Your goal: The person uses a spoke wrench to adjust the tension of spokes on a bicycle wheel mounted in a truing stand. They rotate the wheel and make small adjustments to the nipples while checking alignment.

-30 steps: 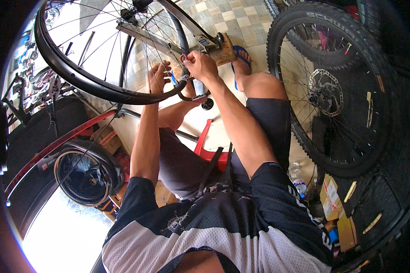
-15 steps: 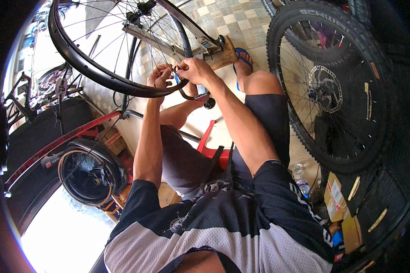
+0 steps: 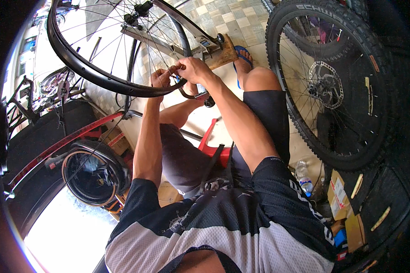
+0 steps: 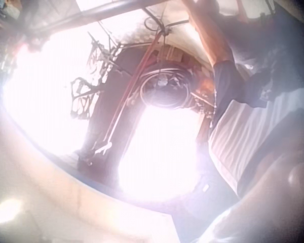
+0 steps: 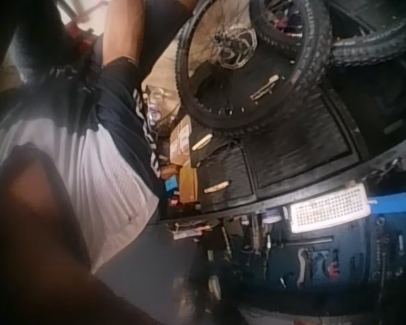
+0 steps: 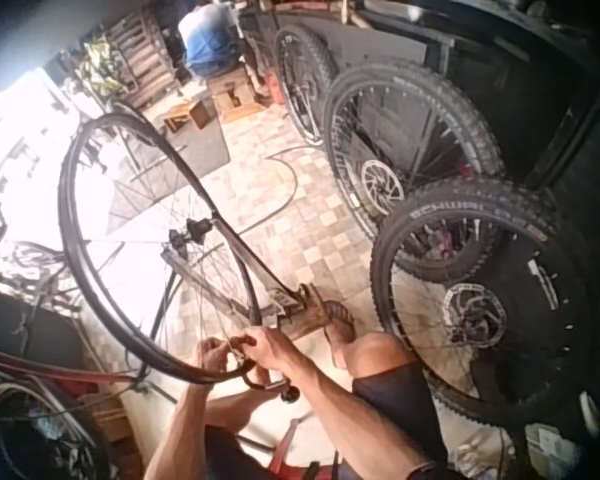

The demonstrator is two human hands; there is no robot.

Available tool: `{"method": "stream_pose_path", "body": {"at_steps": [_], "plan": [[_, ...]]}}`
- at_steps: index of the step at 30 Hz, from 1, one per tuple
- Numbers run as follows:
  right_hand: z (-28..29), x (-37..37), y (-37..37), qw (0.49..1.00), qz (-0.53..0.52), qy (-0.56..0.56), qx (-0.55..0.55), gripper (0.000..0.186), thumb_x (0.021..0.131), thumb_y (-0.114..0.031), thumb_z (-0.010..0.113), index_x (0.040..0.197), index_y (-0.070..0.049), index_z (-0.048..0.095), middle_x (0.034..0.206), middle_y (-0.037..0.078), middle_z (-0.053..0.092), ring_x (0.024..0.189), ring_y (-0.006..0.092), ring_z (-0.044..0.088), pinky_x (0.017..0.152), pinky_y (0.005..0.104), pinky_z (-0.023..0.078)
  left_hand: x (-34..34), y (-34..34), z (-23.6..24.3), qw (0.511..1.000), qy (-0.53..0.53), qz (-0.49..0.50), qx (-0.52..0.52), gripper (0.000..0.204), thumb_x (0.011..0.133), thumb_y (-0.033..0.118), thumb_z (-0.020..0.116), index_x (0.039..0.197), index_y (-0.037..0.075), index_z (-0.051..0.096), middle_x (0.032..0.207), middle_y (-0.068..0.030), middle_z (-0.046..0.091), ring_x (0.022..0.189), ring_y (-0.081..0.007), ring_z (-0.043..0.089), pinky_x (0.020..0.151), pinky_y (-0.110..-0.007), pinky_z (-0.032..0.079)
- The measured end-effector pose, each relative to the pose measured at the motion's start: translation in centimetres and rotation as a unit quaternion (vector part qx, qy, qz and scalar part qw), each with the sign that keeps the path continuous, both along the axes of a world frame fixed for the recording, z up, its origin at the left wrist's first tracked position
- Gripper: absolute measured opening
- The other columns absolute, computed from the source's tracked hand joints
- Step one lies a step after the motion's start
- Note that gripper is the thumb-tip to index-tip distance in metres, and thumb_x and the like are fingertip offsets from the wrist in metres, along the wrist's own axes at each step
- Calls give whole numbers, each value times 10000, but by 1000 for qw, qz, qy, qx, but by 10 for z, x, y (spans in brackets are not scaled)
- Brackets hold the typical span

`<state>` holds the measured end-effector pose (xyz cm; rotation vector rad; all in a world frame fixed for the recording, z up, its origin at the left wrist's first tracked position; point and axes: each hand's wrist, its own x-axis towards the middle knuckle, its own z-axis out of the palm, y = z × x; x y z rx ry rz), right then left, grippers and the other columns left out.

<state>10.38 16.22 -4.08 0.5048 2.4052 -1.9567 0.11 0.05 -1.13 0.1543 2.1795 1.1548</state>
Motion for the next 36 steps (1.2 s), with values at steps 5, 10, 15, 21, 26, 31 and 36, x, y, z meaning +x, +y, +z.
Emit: {"method": "stream_pose_path", "body": {"at_steps": [5, 10, 15, 21, 26, 31, 36], "plan": [[-6, -3, -3, 1000, -4, 11, 13, 258, 889, -209, 649, 1064, -34, 722, 964, 152, 747, 876, 268, 725, 780, 355, 546, 0, 1, -14, 996, 84, 1, 7, 466, 837, 429, 805, 722, 22, 610, 567, 10, 515, 566, -61, 485, 494, -257, 375], [-7, -6, -4, 999, -32, 2, -2, 259, 887, -239, 672, 1034, -32, 722, 943, 153, 748, 873, 271, 726, 778, 362, 548, 8, 3, 0, 998, 48, 41, -2, 458, 871, 448, 772, 824, 12, 643, 688, -27, 597, 588, -93, 549, 505, -267, 435], [4, 0, 6, 989, -145, -26, 3, 282, 876, -314, 680, 1002, -64, 721, 896, 168, 739, 857, 323, 720, 768, 418, 549, 26, 9, 16, 982, -69, 108, 138, 564, 913, 517, 704, 1091, -16, 659, 981, -107, 684, 808, -163, 641, 715, -287, 532], [38, 25, 31, 979, -199, 35, 12, 276, 886, -310, 662, 1009, -71, 724, 889, 155, 743, 835, 330, 716, 768, 423, 550, 34, 5, 23, 985, -67, 28, 158, 666, 907, 550, 694, 1249, -15, 611, 1172, -142, 670, 983, -200, 641, 865, -312, 523], [65, 50, 54, 974, -214, 53, 59, 282, 884, -292, 686, 1005, -39, 710, 907, 143, 747, 824, 287, 720, 767, 376, 545, 28, 2, 27, 990, -96, -7, 99, 660, 906, 504, 718, 1334, 22, 575, 1251, -135, 651, 967, -166, 646, 820, -289, 506], [79, 77, 66, 965, -244, 42, 88, 289, 874, -310, 692, 1001, -51, 716, 908, 132, 750, 829, 272, 722, 778, 384, 551, 19, 1, 30, 993, -106, -18, 56, 633, 902, 497, 723, 1300, 23, 593, 1234, -118, 658, 896, -144, 633, 756, -290, 483], [79, 88, 69, 966, -243, 43, 76, 288, 887, -307, 671, 1005, -48, 715, 915, 135, 750, 833, 285, 720, 780, 385, 551, 17, 2, 33, 992, -115, -27, 40, 632, 924, 501, 692, 1364, 67, 557, 1302, -99, 642, 940, -139, 626, 744, -282, 470]]}}
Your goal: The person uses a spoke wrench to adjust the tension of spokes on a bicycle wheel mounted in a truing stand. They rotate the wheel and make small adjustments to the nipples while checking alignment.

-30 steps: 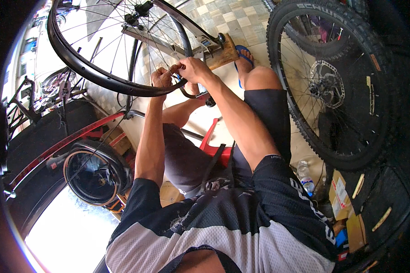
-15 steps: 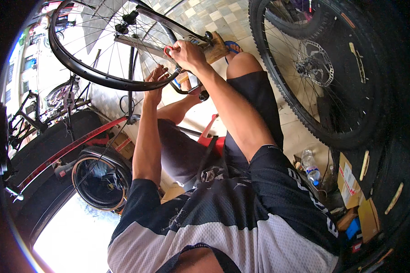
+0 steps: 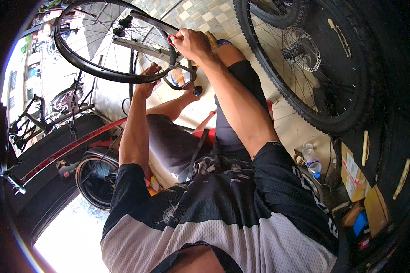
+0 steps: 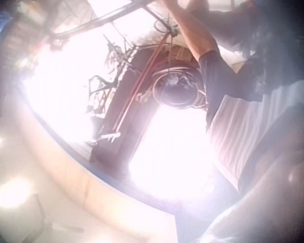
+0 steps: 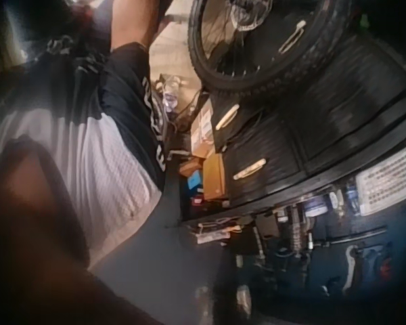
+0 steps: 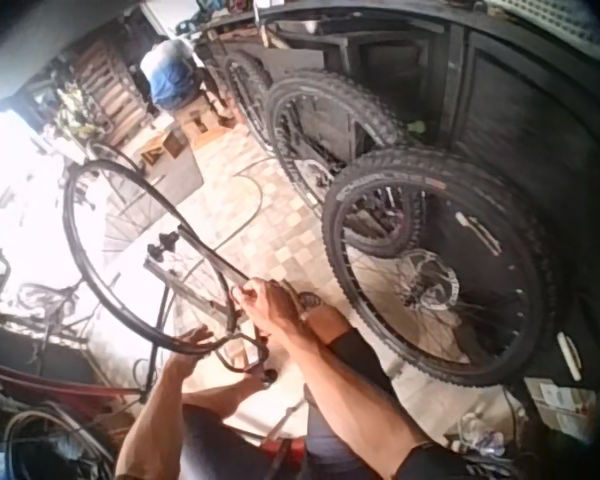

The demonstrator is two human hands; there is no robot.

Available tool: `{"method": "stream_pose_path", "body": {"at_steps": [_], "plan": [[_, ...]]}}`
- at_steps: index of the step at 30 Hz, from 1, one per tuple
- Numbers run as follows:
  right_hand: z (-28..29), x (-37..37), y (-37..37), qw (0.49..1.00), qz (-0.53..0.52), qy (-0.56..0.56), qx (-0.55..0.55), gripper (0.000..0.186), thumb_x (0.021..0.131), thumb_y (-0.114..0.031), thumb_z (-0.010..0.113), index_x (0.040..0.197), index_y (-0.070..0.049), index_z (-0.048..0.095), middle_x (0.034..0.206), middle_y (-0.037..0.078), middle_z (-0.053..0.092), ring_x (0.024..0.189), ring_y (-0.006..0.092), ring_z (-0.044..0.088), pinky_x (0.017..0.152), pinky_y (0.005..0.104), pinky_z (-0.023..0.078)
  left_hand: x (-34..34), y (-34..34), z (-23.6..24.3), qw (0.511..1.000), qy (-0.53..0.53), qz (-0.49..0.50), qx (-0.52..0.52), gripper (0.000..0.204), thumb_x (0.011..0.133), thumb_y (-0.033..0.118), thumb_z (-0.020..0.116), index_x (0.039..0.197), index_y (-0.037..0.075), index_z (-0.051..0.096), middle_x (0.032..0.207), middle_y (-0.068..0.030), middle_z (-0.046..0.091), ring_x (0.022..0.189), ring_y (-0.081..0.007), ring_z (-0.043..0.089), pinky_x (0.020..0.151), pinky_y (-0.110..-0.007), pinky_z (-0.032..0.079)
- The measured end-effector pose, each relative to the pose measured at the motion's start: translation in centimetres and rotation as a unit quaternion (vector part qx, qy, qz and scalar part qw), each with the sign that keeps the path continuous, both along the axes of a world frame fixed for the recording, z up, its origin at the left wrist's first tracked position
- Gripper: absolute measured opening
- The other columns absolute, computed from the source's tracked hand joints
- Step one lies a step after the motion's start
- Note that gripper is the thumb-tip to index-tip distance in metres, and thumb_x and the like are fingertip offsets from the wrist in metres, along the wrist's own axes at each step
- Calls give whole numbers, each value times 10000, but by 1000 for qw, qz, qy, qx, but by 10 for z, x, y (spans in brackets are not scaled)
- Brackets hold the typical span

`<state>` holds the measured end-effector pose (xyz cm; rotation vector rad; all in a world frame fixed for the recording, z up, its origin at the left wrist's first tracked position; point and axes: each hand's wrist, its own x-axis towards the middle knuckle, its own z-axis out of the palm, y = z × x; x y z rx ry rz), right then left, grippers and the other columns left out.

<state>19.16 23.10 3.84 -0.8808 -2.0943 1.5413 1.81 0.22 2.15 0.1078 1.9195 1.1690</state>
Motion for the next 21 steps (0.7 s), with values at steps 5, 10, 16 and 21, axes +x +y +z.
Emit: {"method": "stream_pose_path", "body": {"at_steps": [5, 10, 16, 21], "plan": [[-1, -2, -4, 1000, 9, -14, 2, 295, 894, -315, 668, 999, -43, 714, 907, 138, 748, 825, 287, 718, 774, 393, 552, 3, -2, 4, 1000, -9, 0, 13, 612, 927, 491, 692, 1364, 83, 560, 1284, -90, 650, 938, -135, 625, 744, -288, 468], [-4, -2, -6, 1000, 8, 1, 28, 298, 896, -324, 669, 986, -44, 714, 886, 139, 747, 811, 291, 717, 766, 393, 552, 1, -2, 2, 1000, -12, -4, 17, 572, 925, 479, 700, 1335, 98, 583, 1256, -84, 659, 921, -131, 623, 743, -297, 461], [-5, -4, -5, 1000, 6, -9, 29, 298, 898, -334, 667, 980, -52, 719, 880, 133, 749, 804, 292, 719, 757, 397, 553, 1, 0, 1, 1000, -10, 8, 5, 573, 919, 479, 707, 1331, 99, 586, 1262, -80, 663, 935, -132, 630, 755, -293, 464], [-3, -3, -5, 1000, 7, -17, 20, 294, 896, -337, 668, 973, -59, 720, 860, 128, 750, 792, 291, 721, 751, 400, 555, 2, 0, 3, 1000, -8, 2, 0, 582, 918, 481, 709, 1335, 97, 583, 1269, -79, 664, 962, -136, 634, 779, -300, 470]]}}
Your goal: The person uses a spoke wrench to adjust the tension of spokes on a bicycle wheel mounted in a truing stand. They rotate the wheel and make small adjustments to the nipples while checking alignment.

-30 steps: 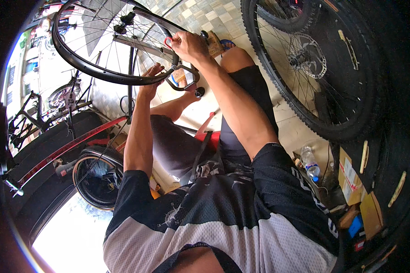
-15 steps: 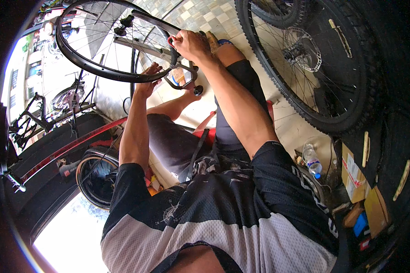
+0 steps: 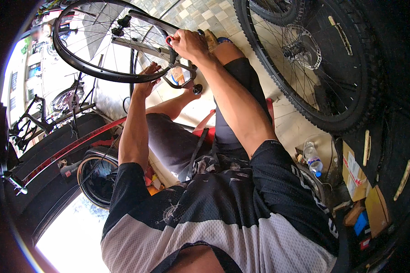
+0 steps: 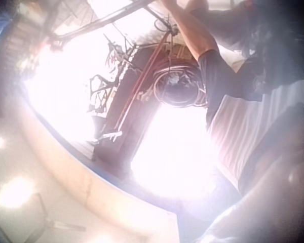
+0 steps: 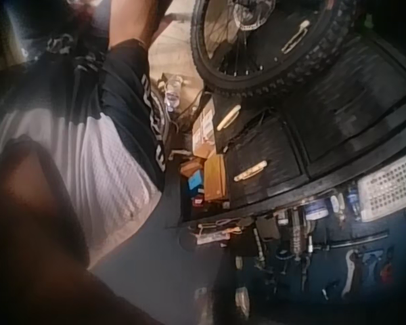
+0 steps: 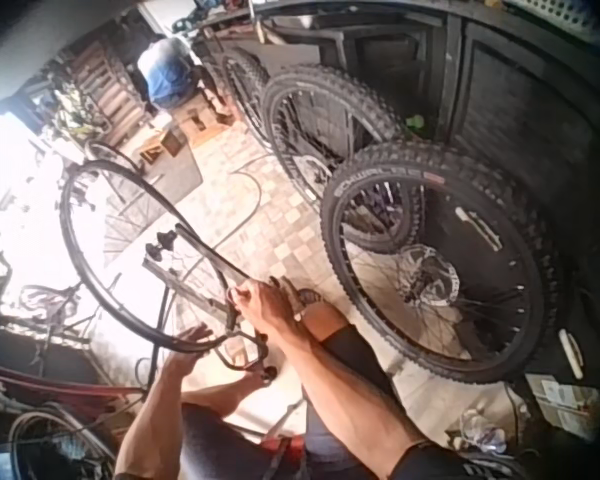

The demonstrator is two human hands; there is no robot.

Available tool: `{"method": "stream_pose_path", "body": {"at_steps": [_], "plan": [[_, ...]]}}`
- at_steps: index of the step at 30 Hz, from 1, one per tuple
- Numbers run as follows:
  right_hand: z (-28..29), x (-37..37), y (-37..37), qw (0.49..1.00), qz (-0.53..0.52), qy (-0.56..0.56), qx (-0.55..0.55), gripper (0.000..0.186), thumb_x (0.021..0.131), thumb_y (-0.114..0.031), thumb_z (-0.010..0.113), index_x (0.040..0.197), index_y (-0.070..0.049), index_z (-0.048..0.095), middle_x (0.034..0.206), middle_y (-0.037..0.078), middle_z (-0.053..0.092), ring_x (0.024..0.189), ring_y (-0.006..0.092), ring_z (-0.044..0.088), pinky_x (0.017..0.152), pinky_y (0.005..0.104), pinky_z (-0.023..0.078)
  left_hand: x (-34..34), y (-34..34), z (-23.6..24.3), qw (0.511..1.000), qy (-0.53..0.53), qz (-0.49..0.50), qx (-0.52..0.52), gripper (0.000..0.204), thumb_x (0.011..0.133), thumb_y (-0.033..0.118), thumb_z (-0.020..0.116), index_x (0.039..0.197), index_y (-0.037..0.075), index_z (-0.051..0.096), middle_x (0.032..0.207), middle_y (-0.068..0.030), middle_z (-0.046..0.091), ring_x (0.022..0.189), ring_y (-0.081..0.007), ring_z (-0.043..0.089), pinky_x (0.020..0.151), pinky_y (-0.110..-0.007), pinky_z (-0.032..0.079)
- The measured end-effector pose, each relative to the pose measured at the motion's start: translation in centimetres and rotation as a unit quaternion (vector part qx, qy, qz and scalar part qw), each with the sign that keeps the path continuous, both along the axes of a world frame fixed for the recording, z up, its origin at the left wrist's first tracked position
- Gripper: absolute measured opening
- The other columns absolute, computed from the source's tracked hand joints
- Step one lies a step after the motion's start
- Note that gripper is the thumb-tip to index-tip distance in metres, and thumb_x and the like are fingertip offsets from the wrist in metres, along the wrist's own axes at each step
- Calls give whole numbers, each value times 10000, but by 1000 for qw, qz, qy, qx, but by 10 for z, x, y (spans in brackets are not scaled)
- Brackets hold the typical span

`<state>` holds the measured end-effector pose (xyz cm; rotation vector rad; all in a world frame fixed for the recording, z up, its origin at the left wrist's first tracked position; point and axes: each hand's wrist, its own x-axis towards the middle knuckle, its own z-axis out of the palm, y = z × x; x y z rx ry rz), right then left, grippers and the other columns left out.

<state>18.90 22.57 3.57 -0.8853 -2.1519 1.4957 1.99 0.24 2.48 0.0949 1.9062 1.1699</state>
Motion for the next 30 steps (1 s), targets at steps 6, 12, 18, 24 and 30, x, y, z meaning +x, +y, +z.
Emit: {"method": "stream_pose_path", "body": {"at_steps": [6, 12, 18, 24, 30], "plan": [[0, 0, -1, 1000, 3, 1, 4, 298, 898, -343, 670, 966, -57, 721, 857, 126, 751, 792, 288, 723, 750, 398, 557, 2, 2, 2, 1000, 0, 1, -1, 589, 921, 479, 706, 1339, 84, 575, 1264, -96, 663, 968, -144, 635, 780, -304, 476], [-2, -2, 0, 1000, 3, 2, -3, 304, 895, -348, 675, 955, -54, 722, 850, 121, 751, 782, 285, 720, 755, 397, 556, 11, 3, 15, 999, 30, 8, 23, 604, 886, 519, 734, 1225, 37, 605, 1099, -94, 701, 817, -138, 624, 719, -289, 475], [-1, 0, 0, 1000, -3, 4, 4, 289, 893, -348, 675, 951, -70, 728, 855, 112, 753, 790, 282, 720, 763, 395, 555, 12, -2, 61, 996, 84, -22, 4, 620, 909, 539, 694, 1219, 12, 589, 1033, -108, 726, 833, -136, 637, 739, -278, 467], [0, -2, -2, 1000, -2, -10, 14, 290, 890, -350, 672, 958, -74, 732, 872, 106, 757, 810, 278, 724, 780, 395, 555, -4, -3, 121, 994, 102, -28, 1, 565, 963, 529, 617, 1157, -2, 643, 974, -127, 738, 837, -146, 659, 726, -268, 447], [2, -1, -2, 1000, 9, -29, 4, 301, 891, -343, 663, 991, -67, 732, 913, 112, 762, 841, 273, 729, 794, 392, 557, -25, 6, 165, 989, 136, -13, 48, 555, 975, 536, 590, 1045, -4, 698, 898, -127, 737, 857, -198, 699, 726, -296, 476]]}}
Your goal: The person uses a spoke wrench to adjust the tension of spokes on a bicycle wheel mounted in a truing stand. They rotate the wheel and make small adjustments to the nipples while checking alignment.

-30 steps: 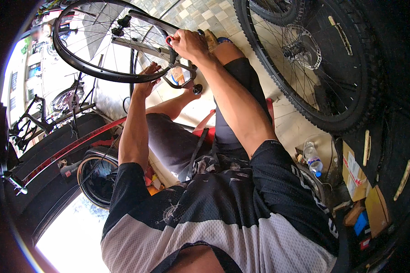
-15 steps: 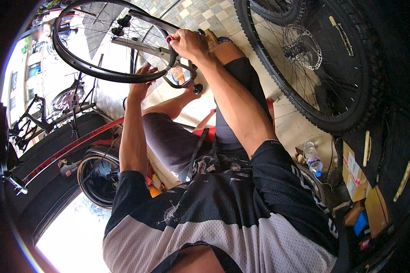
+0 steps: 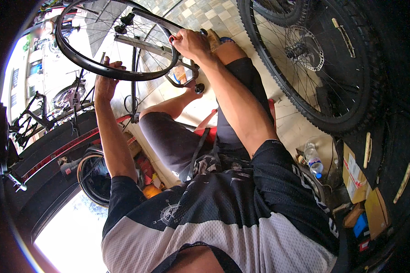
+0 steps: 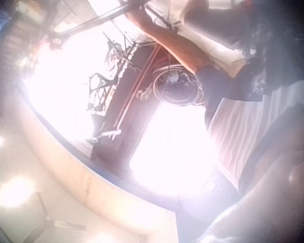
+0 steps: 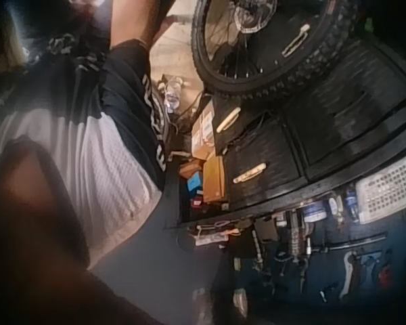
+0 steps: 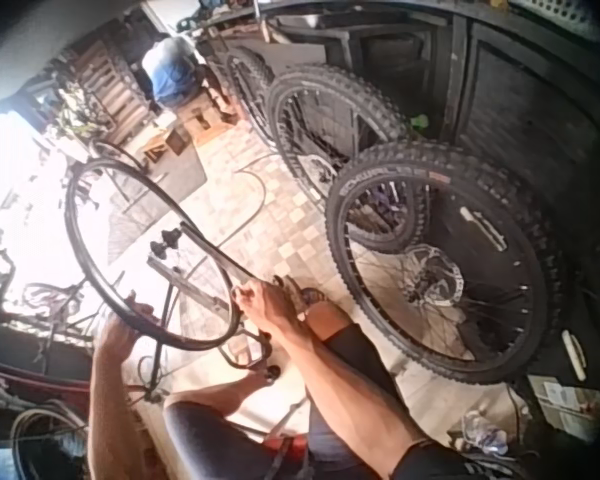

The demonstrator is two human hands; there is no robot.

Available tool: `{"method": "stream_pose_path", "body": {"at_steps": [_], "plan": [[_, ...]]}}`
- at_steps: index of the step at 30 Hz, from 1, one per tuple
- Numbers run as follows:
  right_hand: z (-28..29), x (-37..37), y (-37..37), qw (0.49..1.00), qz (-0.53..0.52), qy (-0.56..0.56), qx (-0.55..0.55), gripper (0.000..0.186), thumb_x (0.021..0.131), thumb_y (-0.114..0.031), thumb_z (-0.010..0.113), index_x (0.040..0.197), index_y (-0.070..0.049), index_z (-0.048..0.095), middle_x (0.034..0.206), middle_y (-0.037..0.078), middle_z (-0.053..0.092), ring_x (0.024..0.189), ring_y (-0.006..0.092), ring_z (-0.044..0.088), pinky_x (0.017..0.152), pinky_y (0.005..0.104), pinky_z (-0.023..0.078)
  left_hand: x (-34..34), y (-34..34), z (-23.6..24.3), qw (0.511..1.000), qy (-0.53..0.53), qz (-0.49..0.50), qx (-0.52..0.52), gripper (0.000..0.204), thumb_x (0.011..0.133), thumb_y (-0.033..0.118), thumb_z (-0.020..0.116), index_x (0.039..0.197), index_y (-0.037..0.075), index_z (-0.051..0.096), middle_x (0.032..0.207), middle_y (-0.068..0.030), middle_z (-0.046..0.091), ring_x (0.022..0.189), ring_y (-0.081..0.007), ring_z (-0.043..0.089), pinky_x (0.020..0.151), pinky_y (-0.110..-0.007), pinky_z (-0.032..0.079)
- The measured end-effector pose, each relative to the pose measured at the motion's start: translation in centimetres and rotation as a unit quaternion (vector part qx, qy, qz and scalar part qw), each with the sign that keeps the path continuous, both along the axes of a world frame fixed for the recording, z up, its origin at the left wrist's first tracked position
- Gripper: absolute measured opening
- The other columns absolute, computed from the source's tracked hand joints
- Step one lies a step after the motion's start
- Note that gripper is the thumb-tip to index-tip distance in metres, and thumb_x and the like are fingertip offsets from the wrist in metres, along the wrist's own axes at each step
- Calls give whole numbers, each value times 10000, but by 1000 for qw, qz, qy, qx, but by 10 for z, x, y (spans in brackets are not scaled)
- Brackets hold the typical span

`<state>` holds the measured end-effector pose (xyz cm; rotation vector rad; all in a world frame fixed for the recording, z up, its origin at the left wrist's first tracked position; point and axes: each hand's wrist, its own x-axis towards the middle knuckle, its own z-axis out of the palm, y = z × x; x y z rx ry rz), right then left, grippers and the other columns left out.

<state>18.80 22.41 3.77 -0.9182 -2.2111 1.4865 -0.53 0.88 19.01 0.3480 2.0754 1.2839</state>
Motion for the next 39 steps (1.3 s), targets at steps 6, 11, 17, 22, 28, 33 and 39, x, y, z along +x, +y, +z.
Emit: {"method": "stream_pose_path", "body": {"at_steps": [6, 11, 17, 22, 28, 33, 39], "plan": [[2, 1, 1, 1000, 9, -4, -20, 315, 891, -341, 657, 1011, -58, 725, 919, 118, 760, 836, 273, 727, 793, 395, 557, -23, -2, 11, 1000, 9, -4, 30, 531, 970, 517, 608, 1163, 24, 653, 1018, -133, 722, 898, -241, 719, 705, -332, 512], [2, 1, 1, 999, 5, 1, -31, 310, 893, -339, 650, 1008, -61, 724, 917, 116, 758, 838, 274, 726, 790, 397, 557, -34, -9, 15, 998, -20, 2, 55, 487, 1015, 414, 576, 1367, 85, 503, 1102, -151, 706, 955, -268, 709, 770, -372, 533], [4, 2, 2, 1000, 6, -5, -15, 322, 891, -353, 649, 1015, -66, 725, 919, 114, 759, 850, 274, 726, 800, 398, 556, -33, -4, 33, 995, 27, 46, 84, 356, 1054, 261, 481, 1288, 9, 572, 1229, -177, 671, 1066, -278, 679, 922, -414, 532], [8, 3, 3, 999, 13, -22, -30, 319, 896, -356, 655, 1019, -71, 725, 923, 110, 760, 856, 272, 726, 804, 398, 555, -37, 3, 52, 994, 42, 38, 97, 403, 1067, 283, 448, 1295, -28, 562, 1240, -203, 655, 1151, -270, 635, 958, -415, 514], [4, 1, 2, 1000, 8, -5, -18, 307, 887, -347, 664, 1014, -74, 726, 916, 98, 762, 850, 263, 725, 796, 400, 553, -35, 15, 74, 980, 39, 84, 176, 430, 1072, 307, 452, 1323, -33, 531, 1292, -245, 607, 1185, -297, 598, 1011, -435, 491], [2, -1, 2, 1000, 9, -6, -21, 298, 882, -342, 668, 1005, -77, 726, 908, 98, 761, 843, 262, 724, 787, 398, 550, -33, 17, 78, 965, 51, 121, 226, 436, 1072, 333, 465, 1378, 23, 491, 1283, -205, 588, 1222, -318, 563, 1050, -466, 464], [0, -1, 1, 1000, 3, 4, -9, 294, 879, -341, 666, 989, -75, 725, 897, 102, 760, 821, 261, 723, 772, 397, 549, -54, -11, -2, 983, 110, 52, 140, 433, 1083, 254, 405, 1442, 15, 429, 1366, -197, 563, 1219, -277, 577, 1035, -426, 474]]}}
